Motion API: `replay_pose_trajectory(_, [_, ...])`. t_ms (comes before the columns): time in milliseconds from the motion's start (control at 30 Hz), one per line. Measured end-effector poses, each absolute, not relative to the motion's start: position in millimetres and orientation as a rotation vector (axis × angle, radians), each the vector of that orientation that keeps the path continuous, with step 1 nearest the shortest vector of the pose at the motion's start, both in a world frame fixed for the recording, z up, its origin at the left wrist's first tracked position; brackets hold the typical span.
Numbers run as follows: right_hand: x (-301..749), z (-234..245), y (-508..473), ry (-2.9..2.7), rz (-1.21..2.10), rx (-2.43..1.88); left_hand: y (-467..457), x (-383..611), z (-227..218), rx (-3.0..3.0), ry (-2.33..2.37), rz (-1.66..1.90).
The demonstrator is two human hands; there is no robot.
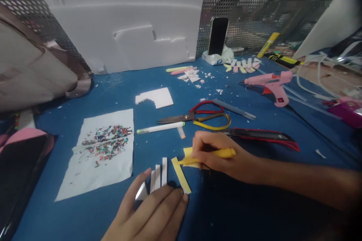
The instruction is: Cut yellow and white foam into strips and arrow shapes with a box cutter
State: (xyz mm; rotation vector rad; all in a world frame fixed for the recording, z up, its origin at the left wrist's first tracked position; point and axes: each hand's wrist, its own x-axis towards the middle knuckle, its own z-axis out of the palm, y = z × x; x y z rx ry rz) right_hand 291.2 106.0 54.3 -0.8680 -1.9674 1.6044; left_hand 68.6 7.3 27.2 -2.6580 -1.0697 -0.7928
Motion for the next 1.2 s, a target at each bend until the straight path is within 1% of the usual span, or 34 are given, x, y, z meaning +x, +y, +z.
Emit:
replay_pose_trajectory(200, [290.8,54.4,106.6,-2.022,1.614,-0.859,7.3,68.4,25.9,-2.637,-1.062,-0.809])
replay_pose_trajectory(667, [289.8,54.9,106.9,-1.932,1.665,-0.867,4.9,68.4,28.2,-2.649,-1.102,-0.809])
replay_pose_trajectory(800, [292.4,52.5,106.8,-1.950,1.707,-0.761,4.3,67.5,28.4,-2.661,-1.098,-0.804])
replay_pose_trajectory(1000, [294.9,54.3,105.7,-2.057,1.601,-0.796,4.3,66.9,28.0,-2.678,-1.090,-0.781])
replay_pose_trajectory(1200, [295.2,56.0,105.2,-2.108,1.573,-0.756,5.5,65.7,28.8,-2.686,-1.074,-0.754])
